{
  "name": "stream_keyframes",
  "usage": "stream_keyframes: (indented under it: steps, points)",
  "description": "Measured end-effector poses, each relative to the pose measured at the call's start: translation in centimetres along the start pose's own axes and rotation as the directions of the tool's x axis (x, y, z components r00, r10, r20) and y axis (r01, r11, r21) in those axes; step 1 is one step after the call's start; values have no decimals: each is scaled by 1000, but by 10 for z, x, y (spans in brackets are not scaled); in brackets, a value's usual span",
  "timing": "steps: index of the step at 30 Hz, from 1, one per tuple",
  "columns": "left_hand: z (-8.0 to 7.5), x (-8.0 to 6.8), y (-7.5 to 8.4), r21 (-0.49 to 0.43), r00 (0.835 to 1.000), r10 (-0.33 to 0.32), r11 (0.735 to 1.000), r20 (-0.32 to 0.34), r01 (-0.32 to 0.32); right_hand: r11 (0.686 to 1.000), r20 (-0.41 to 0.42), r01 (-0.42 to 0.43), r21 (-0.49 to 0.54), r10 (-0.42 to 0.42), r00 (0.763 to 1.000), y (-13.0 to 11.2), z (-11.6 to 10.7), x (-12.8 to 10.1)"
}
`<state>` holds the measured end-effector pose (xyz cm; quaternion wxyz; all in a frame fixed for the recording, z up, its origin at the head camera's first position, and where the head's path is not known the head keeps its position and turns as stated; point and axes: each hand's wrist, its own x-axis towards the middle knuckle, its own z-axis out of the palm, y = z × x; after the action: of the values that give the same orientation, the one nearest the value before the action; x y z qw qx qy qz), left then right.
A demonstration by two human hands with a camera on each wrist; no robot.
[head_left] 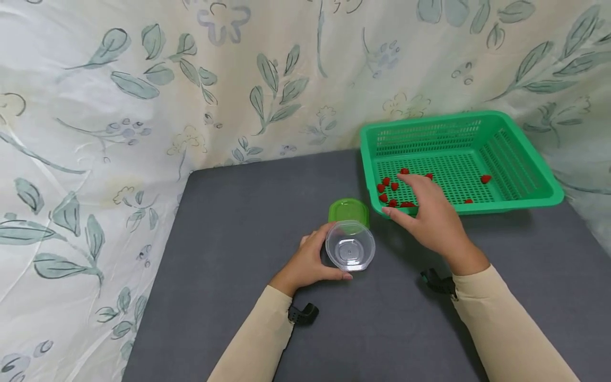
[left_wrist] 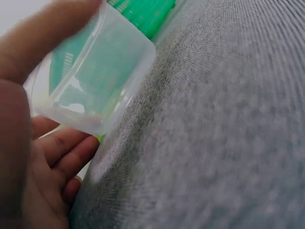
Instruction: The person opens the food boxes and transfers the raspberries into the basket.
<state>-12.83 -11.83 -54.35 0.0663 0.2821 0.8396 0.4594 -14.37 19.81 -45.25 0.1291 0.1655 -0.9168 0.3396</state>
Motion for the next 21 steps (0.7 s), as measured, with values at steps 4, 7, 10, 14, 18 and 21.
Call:
stream_keyframes:
  steps: [4, 7, 10, 14, 18, 21]
  points:
    - [-3, 0, 3, -35, 999, -35, 999, -1, 35, 999, 14, 28, -17, -28, 1000, -1, 2, 0]
    - [-11, 4, 9, 1, 999, -54, 999, 7, 54, 998, 44, 27, -49, -24, 999, -3, 2, 2]
    - [-28, 13, 16, 88, 998, -67, 994, 0, 67, 993, 93, 16, -120, -5, 996, -6, 0, 8]
    - [-59, 34, 25, 244, 997, -65, 967, -28, 70, 972, 186, 20, -235, 25, 982, -10, 0, 21]
    - [-87, 58, 31, 433, 996, -75, 897, -47, 88, 953, 252, 48, -299, 31, 967, -10, -1, 39]
    - [-102, 72, 32, 549, 991, -118, 825, -68, 136, 942, 277, 78, -327, 16, 961, -8, -2, 53]
